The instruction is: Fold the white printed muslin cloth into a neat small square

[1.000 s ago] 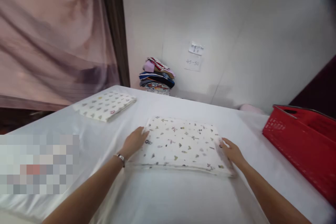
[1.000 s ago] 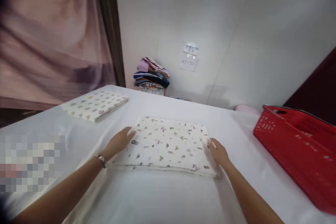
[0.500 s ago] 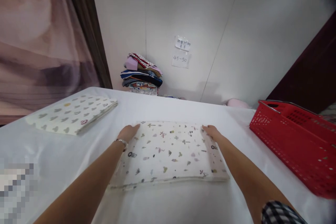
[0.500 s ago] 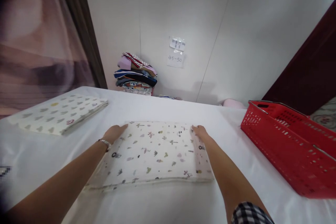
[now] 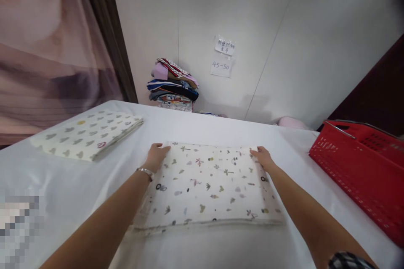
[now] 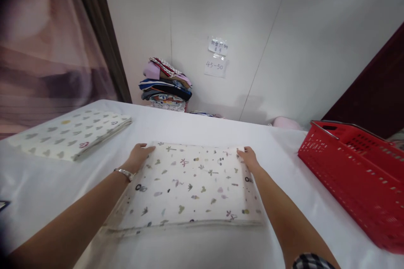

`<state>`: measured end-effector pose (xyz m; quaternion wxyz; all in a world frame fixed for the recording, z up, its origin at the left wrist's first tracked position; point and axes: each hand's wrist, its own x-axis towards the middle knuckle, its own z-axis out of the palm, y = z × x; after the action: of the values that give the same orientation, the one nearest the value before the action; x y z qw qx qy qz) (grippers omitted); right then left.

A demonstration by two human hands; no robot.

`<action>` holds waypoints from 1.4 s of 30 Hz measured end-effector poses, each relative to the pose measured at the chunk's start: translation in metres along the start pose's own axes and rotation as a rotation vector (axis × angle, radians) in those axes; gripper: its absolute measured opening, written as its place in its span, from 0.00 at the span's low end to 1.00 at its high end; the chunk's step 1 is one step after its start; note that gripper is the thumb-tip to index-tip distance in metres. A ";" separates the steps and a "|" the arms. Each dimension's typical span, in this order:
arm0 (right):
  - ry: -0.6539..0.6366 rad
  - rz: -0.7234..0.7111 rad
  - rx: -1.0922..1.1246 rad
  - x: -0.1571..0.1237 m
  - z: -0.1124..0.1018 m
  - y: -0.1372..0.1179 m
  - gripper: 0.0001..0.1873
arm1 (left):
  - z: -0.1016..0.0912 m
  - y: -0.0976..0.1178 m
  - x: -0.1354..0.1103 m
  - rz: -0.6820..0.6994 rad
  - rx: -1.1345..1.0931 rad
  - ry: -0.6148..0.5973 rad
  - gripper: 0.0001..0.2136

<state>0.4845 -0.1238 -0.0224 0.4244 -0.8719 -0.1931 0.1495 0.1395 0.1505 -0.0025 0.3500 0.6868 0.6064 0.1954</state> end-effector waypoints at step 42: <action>-0.188 -0.348 -0.701 -0.114 -0.023 0.057 0.31 | 0.007 -0.041 -0.052 0.744 0.661 -0.015 0.26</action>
<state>0.4058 -0.2244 -0.0430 0.1006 -0.9007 -0.4152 0.0793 0.1064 0.0995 -0.0283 0.0247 0.9321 0.3473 0.0994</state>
